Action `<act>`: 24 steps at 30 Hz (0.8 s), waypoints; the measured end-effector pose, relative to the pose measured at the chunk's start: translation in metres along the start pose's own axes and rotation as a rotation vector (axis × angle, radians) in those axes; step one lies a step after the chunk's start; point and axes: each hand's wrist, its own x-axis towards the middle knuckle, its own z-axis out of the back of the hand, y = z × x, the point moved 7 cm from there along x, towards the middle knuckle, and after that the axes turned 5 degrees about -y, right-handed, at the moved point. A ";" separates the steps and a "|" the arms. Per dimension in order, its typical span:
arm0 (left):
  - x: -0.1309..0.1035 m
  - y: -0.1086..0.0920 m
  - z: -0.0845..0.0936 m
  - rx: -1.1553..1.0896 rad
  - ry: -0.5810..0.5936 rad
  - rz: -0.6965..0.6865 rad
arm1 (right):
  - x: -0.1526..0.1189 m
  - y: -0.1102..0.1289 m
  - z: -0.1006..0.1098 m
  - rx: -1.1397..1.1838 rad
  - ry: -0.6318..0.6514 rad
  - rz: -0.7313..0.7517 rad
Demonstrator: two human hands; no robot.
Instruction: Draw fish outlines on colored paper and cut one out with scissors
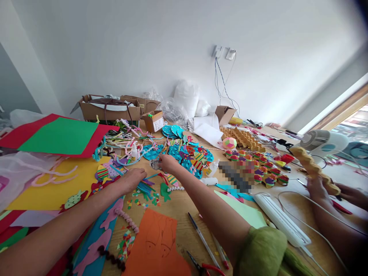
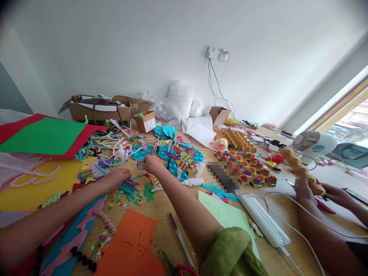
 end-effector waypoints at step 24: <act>-0.014 -0.004 0.018 -0.068 -0.106 0.007 | 0.000 0.037 0.001 -0.148 -0.093 0.080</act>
